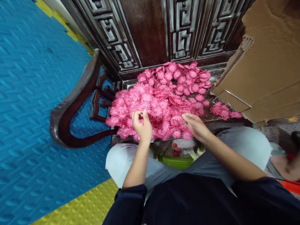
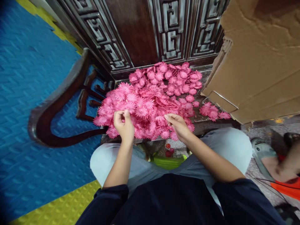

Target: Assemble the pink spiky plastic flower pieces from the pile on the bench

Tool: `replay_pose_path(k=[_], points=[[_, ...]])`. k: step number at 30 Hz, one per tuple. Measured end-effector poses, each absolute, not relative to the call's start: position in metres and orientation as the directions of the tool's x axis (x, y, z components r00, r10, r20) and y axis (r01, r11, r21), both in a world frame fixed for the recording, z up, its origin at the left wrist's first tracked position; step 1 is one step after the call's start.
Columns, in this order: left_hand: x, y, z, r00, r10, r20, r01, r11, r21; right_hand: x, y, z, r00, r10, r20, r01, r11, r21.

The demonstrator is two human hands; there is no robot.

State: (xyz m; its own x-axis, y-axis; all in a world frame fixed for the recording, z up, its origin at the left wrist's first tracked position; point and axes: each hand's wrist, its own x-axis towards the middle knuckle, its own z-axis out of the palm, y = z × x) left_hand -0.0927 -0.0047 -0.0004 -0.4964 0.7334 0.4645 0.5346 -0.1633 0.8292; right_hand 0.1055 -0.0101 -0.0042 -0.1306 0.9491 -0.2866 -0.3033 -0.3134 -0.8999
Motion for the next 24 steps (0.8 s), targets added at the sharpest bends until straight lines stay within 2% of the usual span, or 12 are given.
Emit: replay_pose_path(k=[6, 12, 18, 24], points=[[-0.084, -0.005, -0.008, -0.409, 0.781, 0.471, 0.728, -0.032, 0.685, 0.103, -0.012, -0.003, -0.161, 0.938, -0.307, -0.273, -0.341, -0.900], [-0.085, -0.004, -0.014, -0.382, 0.771, 0.509, 0.797, -0.004, 0.604, 0.103, -0.012, -0.001, -0.141, 0.935, -0.326, -0.223, -0.351, -0.909], [-0.080, -0.007, -0.013, -0.347, 0.753, 0.560, 0.810, -0.061, 0.583, 0.103, -0.011, -0.002, -0.131, 0.925, -0.357, -0.250, -0.379, -0.891], [-0.074, -0.007, -0.019, -0.151, 0.801, 0.579, 0.841, -0.204, 0.501, 0.101, -0.011, -0.007, -0.133, 0.911, -0.391, -0.226, -0.412, -0.883]])
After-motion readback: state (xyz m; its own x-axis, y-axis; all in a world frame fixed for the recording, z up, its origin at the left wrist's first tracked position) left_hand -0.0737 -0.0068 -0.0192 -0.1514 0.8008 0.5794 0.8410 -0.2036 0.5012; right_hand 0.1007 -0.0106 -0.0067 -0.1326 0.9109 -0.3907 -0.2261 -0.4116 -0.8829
